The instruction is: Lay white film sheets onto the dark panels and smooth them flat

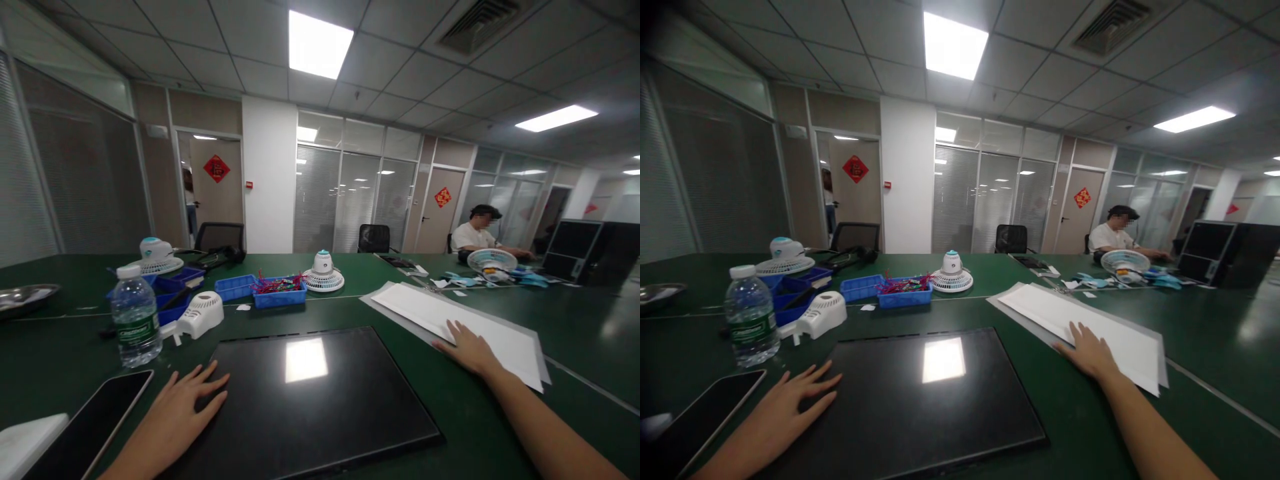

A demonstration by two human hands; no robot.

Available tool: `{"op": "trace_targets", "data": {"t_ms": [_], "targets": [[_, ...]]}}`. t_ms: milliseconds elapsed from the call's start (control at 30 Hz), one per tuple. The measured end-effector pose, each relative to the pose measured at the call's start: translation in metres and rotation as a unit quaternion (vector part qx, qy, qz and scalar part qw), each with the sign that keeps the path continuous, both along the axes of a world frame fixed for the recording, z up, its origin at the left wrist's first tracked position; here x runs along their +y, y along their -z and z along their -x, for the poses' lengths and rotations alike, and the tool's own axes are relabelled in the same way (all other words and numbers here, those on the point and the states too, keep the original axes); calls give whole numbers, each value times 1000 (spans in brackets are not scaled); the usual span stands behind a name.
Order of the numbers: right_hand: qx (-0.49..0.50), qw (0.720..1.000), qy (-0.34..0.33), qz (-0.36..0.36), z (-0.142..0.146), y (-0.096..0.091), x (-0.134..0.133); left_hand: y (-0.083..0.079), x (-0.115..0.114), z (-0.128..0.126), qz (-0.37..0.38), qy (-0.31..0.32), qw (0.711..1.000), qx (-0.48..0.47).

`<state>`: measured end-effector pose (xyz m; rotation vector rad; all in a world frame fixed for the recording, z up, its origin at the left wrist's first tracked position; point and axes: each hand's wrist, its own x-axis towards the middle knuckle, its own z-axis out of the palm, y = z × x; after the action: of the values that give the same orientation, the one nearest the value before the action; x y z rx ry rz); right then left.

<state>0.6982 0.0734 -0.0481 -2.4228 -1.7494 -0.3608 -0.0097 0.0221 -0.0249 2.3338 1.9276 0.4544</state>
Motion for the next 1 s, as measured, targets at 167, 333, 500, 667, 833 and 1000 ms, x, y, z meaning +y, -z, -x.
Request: {"op": "trace_targets", "data": {"t_ms": [167,333,500,667,833,1000], "targets": [[-3,1000,-10,18,18,-5,-6,-7,-11,0,6,11,999,-30],[-23,999,-37,13,39,-22,-12,-19,-29,1,17,111,992,-56],[-41,998,-39,-12,60,-34,-21,-27,-34,0,56,145,987,-38],[-59,996,-42,-60,93,-46,-27,-26,-31,-3,61,120,990,-41],[-58,984,-153,-64,164,-56,-37,-27,-29,-5,46,111,991,-54],[-61,909,-411,-30,254,-57,-70,-25,-27,-3,21,88,992,-90]]}}
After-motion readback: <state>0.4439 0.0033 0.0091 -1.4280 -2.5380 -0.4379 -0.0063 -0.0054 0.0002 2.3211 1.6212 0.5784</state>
